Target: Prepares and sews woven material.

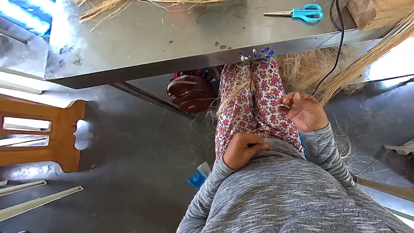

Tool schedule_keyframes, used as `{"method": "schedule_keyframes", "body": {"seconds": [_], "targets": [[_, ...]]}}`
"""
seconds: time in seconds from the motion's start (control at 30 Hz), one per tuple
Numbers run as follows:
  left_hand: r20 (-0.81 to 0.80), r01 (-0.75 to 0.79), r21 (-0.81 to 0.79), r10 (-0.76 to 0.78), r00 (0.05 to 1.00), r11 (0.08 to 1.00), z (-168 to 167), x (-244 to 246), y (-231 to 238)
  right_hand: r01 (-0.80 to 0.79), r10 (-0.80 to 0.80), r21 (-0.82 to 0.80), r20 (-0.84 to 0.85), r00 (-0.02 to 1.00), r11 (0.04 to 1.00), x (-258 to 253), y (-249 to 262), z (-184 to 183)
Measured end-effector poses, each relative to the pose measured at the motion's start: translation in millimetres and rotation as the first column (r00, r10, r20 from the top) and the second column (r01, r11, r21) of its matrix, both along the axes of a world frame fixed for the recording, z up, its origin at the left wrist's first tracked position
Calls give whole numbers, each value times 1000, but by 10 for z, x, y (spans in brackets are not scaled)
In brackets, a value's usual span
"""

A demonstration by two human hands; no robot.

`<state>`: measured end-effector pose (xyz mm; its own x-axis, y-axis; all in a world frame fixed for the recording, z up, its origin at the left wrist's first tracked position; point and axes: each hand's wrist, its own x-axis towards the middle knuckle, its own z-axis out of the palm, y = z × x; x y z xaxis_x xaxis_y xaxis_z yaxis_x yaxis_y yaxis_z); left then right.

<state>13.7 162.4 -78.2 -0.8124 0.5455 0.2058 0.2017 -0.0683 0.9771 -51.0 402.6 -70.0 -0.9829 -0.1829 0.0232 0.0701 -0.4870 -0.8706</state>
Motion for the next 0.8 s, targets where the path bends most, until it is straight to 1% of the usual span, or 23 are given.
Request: {"method": "schedule_keyframes", "body": {"seconds": [0.07,0.13,0.2,0.27,0.37,0.43,0.5,0.57,0.63,0.73,0.8], "targets": [[-1,-8,28,8,1000,1000,-9,6,-98,80,-80,-29,-7,997,996,-41,166,2],[10,-21,71,20,1000,997,-26,3,-217,173,-173,-41,11,985,984,-61,281,5],[29,-32,113,29,999,993,-53,-7,-343,234,-232,-57,38,972,970,-72,360,7],[56,-42,160,34,998,986,-77,-15,-440,242,-239,-97,34,970,966,-79,418,-16],[83,-28,203,12,996,979,-94,-26,-519,160,-159,-195,17,987,968,-87,499,-66],[114,-76,195,55,992,978,-85,-24,-520,165,-160,-211,41,986,964,-101,517,-60],[166,-144,188,113,980,972,-67,-23,-515,219,-215,-132,44,976,967,-135,498,-50],[248,-192,242,131,960,951,-26,-15,-488,299,-300,20,15,954,954,-202,465,-74],[283,-219,296,134,950,930,12,-2,-493,374,-376,151,-16,927,915,-291,455,-128],[311,-322,308,225,923,895,35,3,-535,471,-472,230,-53,880,852,-415,556,-188],[376,-391,317,264,888,864,36,5,-569,520,-518,262,-82,852,813,-453,685,-237]]}}
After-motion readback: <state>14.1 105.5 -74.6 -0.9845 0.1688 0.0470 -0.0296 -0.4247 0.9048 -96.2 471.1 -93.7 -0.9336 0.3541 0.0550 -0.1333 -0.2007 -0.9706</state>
